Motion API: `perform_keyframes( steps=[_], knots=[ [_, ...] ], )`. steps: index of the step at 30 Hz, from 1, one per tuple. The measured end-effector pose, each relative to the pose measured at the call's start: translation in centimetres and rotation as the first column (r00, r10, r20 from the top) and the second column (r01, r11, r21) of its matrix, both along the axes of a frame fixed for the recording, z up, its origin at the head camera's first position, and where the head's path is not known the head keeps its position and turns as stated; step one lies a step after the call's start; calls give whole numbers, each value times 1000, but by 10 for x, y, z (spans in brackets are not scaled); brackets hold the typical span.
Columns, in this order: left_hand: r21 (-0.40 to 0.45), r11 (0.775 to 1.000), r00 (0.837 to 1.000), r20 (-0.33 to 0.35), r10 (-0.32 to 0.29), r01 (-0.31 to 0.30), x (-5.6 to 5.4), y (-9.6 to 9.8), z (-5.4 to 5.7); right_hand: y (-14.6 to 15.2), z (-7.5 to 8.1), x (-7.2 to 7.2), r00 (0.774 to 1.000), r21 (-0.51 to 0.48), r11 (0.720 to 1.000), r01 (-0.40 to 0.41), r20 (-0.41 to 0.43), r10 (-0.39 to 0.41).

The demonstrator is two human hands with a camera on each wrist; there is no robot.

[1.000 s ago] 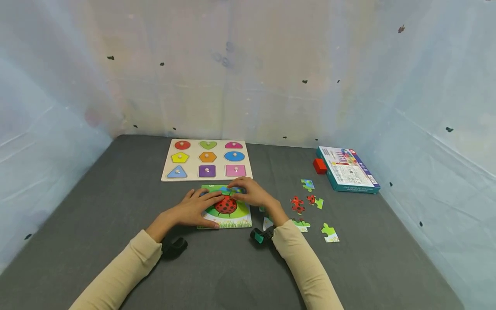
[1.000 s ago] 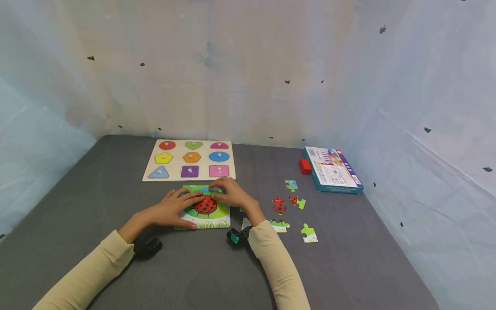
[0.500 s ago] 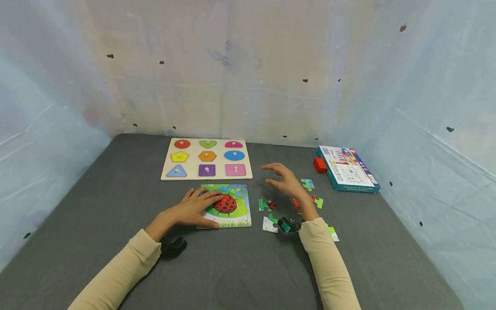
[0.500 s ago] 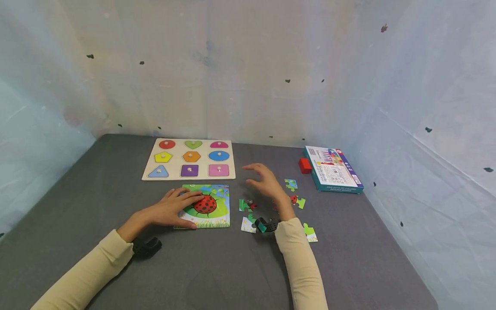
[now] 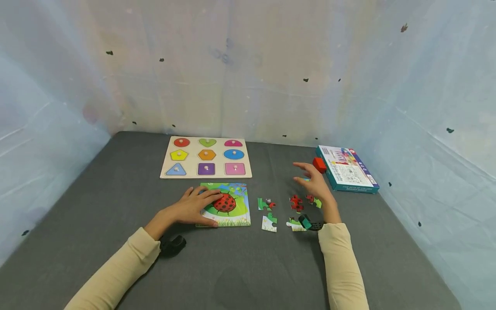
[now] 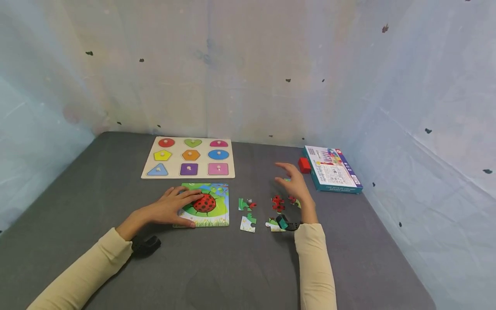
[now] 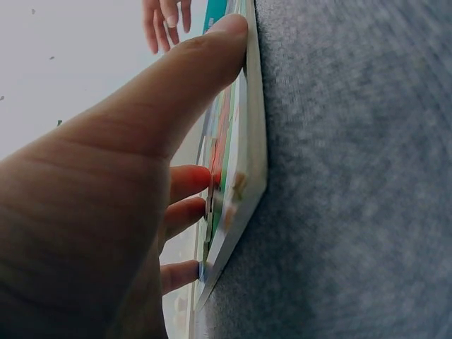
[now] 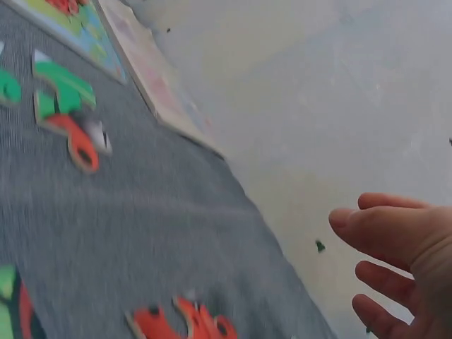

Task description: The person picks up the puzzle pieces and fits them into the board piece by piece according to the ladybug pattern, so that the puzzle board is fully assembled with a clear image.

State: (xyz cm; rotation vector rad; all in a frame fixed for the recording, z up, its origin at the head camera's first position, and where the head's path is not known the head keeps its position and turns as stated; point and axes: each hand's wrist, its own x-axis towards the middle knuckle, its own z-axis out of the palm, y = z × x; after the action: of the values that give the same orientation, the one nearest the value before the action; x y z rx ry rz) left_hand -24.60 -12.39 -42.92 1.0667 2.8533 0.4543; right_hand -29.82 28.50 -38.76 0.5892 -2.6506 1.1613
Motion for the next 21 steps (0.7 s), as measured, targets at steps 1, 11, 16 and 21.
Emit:
perform_keyframes(
  steps=[1, 11, 16, 21],
  knots=[
    [2, 1000, 1000, 0, -3, 3, 0, 0, 0, 3, -2, 0, 1000, 11, 1000, 12, 6, -13],
    [4, 1000, 1000, 3, -3, 3, 2, 1, 0, 27, -26, -3, 986, 190, 970, 152, 43, -162],
    [0, 1000, 1000, 12, 7, -7, 3, -1, 1, 33, -32, -5, 969, 274, 944, 185, 108, -221],
    [8, 1000, 1000, -3, 2, -2, 2, -1, 1, 36, -35, -9, 959, 311, 929, 201, 131, -251]
  ],
)
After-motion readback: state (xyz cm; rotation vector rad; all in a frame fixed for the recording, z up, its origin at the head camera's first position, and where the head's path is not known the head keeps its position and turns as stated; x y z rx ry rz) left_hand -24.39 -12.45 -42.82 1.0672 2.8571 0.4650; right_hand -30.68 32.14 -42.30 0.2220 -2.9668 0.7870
